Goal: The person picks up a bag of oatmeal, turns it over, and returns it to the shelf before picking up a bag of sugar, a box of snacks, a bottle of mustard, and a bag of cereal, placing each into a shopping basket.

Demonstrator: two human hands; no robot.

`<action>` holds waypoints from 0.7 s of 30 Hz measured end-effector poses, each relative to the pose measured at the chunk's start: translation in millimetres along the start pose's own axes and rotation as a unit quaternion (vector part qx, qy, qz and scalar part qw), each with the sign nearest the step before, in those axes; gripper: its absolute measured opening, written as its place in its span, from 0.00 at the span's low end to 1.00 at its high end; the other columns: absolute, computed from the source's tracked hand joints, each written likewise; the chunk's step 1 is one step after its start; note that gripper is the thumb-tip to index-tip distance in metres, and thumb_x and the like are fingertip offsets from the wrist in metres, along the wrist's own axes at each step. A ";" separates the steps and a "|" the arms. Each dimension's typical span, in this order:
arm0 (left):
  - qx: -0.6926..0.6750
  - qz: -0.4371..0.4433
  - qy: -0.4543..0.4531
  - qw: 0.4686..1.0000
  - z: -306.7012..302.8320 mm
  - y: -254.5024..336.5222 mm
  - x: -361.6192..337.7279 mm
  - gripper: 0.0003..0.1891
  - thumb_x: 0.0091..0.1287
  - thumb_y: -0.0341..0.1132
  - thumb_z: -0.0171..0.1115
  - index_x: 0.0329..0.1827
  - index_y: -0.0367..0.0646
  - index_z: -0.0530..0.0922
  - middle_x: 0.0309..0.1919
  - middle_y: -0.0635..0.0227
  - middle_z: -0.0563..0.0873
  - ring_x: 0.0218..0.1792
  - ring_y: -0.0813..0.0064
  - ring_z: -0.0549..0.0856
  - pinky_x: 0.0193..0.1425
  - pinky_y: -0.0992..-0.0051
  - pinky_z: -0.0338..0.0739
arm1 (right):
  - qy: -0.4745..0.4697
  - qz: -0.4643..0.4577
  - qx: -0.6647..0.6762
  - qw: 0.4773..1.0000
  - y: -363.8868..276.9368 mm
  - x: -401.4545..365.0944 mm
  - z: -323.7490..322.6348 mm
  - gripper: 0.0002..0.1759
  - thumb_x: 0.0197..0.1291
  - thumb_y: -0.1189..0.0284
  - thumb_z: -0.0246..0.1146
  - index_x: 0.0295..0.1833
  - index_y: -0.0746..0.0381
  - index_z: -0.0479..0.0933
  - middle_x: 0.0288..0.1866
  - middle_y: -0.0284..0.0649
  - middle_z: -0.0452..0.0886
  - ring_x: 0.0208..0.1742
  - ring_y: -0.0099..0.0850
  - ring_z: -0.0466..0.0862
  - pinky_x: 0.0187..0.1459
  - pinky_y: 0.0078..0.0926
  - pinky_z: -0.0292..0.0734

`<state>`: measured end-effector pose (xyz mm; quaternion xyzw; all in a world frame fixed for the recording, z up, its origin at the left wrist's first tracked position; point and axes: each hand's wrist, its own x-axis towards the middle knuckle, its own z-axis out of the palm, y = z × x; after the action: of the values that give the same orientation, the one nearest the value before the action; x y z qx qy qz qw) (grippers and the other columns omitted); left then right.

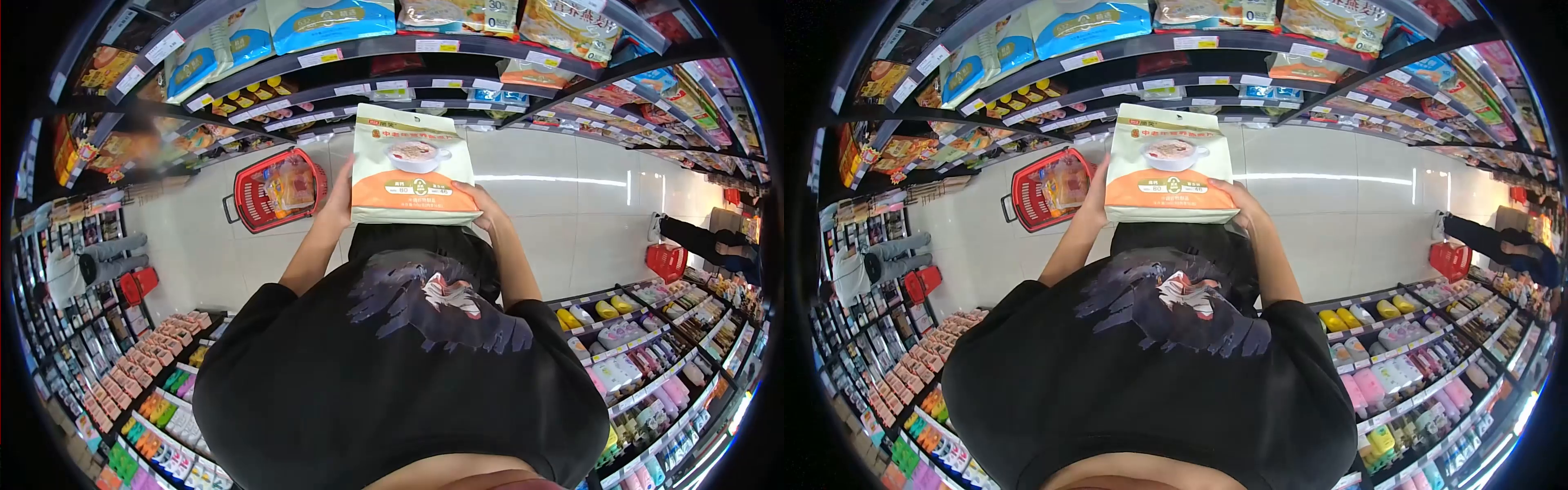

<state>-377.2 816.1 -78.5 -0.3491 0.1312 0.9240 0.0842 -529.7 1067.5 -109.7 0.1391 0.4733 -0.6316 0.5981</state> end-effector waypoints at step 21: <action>0.373 0.003 0.052 0.927 78.7 -105.4 65.3 0.34 0.52 0.39 0.68 0.59 0.32 0.63 0.53 0.58 0.74 0.54 0.71 0.75 0.55 0.73 0.71 | 0.014 -0.025 -0.040 0.999 -22.5 -28.2 -154.1 0.26 0.56 0.61 0.59 0.51 0.71 0.69 0.48 0.45 0.77 0.44 0.29 0.80 0.47 0.24 0.74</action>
<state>-448.6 944.3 -84.7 -0.3393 0.4714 0.7895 0.1984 -602.9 1199.2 -158.2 0.1122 0.5094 -0.6248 0.5810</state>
